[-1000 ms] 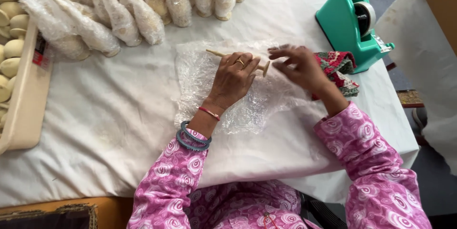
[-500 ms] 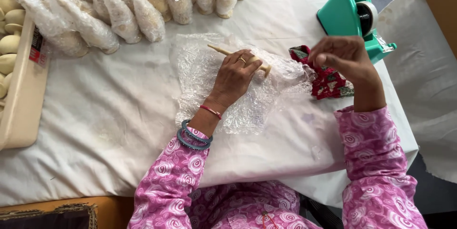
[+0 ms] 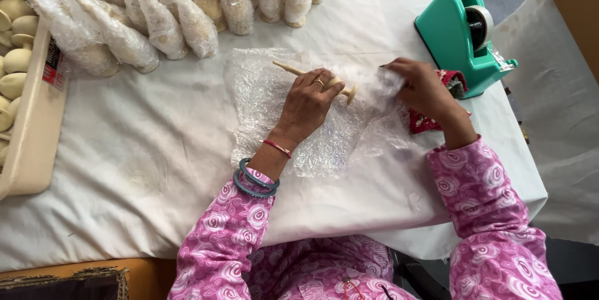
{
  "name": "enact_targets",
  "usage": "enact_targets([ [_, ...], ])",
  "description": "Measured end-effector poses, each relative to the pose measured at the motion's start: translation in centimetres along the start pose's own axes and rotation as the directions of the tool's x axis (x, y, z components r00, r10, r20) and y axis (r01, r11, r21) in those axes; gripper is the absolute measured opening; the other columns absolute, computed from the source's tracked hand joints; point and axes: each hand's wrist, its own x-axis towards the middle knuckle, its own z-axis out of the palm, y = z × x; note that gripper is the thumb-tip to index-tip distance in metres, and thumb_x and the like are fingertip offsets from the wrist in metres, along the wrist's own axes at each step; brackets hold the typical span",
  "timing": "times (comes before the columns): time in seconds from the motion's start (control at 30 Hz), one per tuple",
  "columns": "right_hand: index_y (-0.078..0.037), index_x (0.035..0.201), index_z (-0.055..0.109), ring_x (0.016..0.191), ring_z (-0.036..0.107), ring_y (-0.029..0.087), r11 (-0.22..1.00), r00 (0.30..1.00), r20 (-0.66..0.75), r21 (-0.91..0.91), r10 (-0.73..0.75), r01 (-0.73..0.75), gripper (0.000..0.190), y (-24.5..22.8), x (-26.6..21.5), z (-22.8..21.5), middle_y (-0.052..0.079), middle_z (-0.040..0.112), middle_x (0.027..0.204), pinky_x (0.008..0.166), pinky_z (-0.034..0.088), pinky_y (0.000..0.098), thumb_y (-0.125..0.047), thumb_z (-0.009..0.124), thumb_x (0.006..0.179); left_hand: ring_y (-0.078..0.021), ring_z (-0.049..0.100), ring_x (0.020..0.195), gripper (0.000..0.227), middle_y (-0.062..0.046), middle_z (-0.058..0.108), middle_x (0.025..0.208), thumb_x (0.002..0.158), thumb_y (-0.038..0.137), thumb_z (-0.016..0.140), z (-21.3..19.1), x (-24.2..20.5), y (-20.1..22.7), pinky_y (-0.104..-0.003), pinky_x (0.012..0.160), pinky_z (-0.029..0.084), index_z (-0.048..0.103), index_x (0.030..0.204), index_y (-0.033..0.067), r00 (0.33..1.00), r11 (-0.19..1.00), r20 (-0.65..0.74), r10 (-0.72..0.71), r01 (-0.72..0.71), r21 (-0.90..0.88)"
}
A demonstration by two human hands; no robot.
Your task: The person wipes a small wooden object with a cloth, then wraps it in bubble wrap. They secure the bubble wrap using tape from a dispenser and place the wrapped item on the table with other wrapped objects.
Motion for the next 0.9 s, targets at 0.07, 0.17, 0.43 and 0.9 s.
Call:
enact_targets([
  [0.07, 0.002, 0.127, 0.068, 0.084, 0.071, 0.021, 0.989, 0.975, -0.184, 0.103, 0.126, -0.109, 0.047, 2.5, 0.2, 1.2, 0.012, 0.073, 0.104, 0.067, 0.057, 0.0342, 0.013, 0.065, 0.081, -0.0273, 0.059, 0.128, 0.027, -0.010, 0.067, 0.126, 0.091, 0.005, 0.070, -0.8, 0.2, 0.4, -0.045, 0.107, 0.049, 0.075, 0.116, 0.0133, 1.000, 1.000, 0.014, 0.017, -0.017, 0.008],
  [0.17, 0.005, 0.122, 0.069, 0.078, 0.071, 0.014, 0.944, 0.913, -0.360, 0.324, 0.191, -0.069, 0.033, 5.0, 0.2, 2.7, 0.009, 0.075, 0.093, 0.065, 0.056, 0.0291, 0.012, 0.056, 0.093, -0.0254, 0.059, 0.126, 0.026, -0.007, 0.067, 0.127, 0.089, 0.005, 0.071, -0.9, 0.2, 0.6, -0.044, 0.104, 0.050, 0.074, 0.113, 0.0127, 0.998, 0.998, 0.012, 0.056, -0.057, 0.022],
  [0.43, 0.003, 0.116, 0.070, 0.075, 0.067, 0.010, 0.730, 0.853, -0.468, 0.663, 0.231, 0.166, 0.018, 2.1, 0.2, 1.1, 0.007, 0.072, 0.092, 0.064, 0.055, 0.0260, -0.004, 0.054, 0.112, -0.0240, 0.059, 0.125, 0.028, -0.006, 0.066, 0.127, 0.088, 0.004, 0.071, -1.0, 0.3, 0.8, -0.041, 0.101, 0.051, 0.073, 0.115, 0.0125, 0.996, 0.995, -0.021, 0.092, -0.091, 0.046],
  [0.9, -0.005, 0.125, 0.069, 0.105, 0.069, 0.027, 0.935, 0.927, 0.122, 0.027, -0.355, 0.354, 0.053, -6.7, -2.4, -1.1, 0.012, 0.070, 0.122, 0.085, 0.059, 0.0406, -0.027, 0.083, 0.079, -0.0234, 0.062, 0.118, 0.018, -0.005, 0.069, 0.116, 0.092, 0.008, 0.071, -0.7, 0.4, 0.6, -0.040, 0.102, 0.052, 0.075, 0.108, 0.0121, 0.998, 0.997, 0.018, 0.053, -0.054, 0.049],
])
